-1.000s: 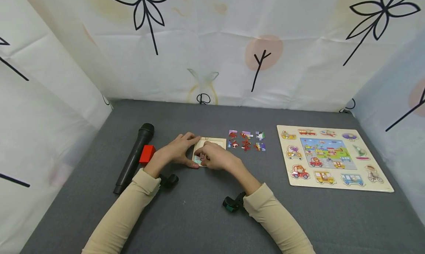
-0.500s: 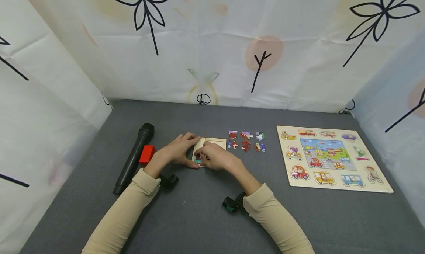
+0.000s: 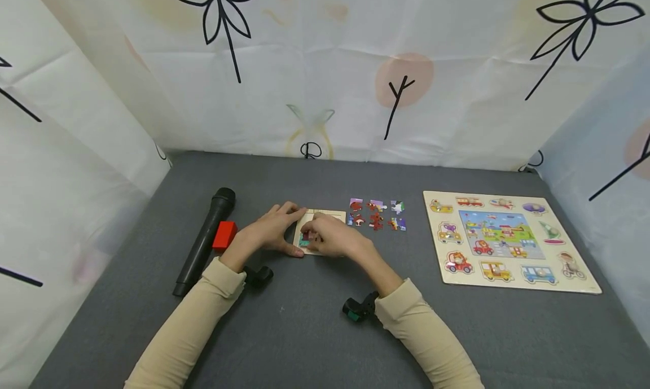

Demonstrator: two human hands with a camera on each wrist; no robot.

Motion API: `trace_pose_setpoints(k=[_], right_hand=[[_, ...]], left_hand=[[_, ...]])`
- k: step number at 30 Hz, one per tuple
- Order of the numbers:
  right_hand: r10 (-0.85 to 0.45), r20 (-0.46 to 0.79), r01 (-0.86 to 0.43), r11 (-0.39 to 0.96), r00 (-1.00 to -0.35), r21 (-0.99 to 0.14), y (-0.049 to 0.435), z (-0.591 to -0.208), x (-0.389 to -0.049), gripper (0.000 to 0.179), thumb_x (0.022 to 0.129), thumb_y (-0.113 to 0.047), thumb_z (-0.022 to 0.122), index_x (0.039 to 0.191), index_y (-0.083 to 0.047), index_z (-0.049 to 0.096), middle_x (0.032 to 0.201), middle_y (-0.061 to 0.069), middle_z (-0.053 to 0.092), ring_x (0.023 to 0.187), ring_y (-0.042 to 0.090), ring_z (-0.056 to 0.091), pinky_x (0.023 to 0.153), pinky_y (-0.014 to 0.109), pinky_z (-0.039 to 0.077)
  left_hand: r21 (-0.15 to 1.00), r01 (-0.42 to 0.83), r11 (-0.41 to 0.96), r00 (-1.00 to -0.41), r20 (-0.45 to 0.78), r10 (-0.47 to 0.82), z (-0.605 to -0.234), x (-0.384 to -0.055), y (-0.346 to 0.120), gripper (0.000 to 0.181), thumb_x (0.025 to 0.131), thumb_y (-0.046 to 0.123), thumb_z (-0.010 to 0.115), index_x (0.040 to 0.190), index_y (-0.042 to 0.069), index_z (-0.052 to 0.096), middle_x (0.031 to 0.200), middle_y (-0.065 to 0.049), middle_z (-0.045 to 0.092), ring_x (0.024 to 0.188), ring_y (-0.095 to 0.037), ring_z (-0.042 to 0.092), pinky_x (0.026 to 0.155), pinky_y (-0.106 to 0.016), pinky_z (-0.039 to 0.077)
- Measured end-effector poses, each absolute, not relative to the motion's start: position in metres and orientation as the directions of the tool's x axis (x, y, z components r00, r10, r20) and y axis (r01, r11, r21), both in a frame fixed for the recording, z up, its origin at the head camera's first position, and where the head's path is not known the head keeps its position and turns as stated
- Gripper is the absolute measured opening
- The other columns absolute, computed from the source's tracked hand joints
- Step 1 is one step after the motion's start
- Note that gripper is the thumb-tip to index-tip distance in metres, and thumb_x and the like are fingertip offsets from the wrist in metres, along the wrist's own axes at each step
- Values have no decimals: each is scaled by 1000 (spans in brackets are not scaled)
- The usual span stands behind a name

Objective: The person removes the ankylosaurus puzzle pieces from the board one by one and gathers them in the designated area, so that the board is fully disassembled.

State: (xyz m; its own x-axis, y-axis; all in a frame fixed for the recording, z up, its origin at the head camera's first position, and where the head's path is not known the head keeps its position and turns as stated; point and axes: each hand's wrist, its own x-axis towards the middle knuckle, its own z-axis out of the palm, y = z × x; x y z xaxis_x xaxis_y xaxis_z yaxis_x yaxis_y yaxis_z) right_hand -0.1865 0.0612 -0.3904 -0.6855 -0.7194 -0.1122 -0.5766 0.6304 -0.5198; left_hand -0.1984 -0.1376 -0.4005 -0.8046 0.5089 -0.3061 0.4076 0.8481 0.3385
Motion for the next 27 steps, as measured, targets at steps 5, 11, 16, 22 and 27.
trace_pose_setpoints(k=[5,11,16,22,27], right_hand=[[-690,-143,-543,665,-710,-512,70,-387,-189,34,96,-16,73,128,-3,69,114,10,68,96,18,60,84,32,52],[-641,-177,-490,710,-747,-505,85,-382,-188,33,96,-18,73,127,-7,70,118,9,67,103,20,62,87,35,53],[-636,-164,-501,718,-754,-483,100,-380,-186,34,96,-15,73,128,-6,69,116,11,66,99,23,63,83,33,53],[-647,-106,-543,708,-755,-452,120,-382,-184,29,93,-13,75,121,-4,71,109,10,68,94,22,62,80,33,52],[-641,-91,-548,713,-762,-437,136,-386,-182,27,91,-12,77,116,-4,71,107,8,71,98,22,65,85,38,54]], left_hand=[[330,404,853,-805,-315,503,-402,-200,-137,106,82,52,83,163,12,27,159,-14,34,135,-36,41,113,-54,41],[324,398,858,-808,-319,495,-404,-201,-137,107,81,53,83,163,12,27,160,-14,34,134,-35,41,112,-54,42],[327,391,860,-811,-318,490,-404,-201,-137,107,81,52,84,163,12,28,160,-15,34,136,-37,40,112,-56,41],[332,389,859,-815,-311,489,-404,-201,-137,106,81,51,84,162,12,29,159,-16,35,138,-39,40,113,-58,40],[346,381,857,-815,-311,488,-404,-201,-137,106,81,51,85,163,13,29,160,-16,34,139,-39,39,113,-59,39]])
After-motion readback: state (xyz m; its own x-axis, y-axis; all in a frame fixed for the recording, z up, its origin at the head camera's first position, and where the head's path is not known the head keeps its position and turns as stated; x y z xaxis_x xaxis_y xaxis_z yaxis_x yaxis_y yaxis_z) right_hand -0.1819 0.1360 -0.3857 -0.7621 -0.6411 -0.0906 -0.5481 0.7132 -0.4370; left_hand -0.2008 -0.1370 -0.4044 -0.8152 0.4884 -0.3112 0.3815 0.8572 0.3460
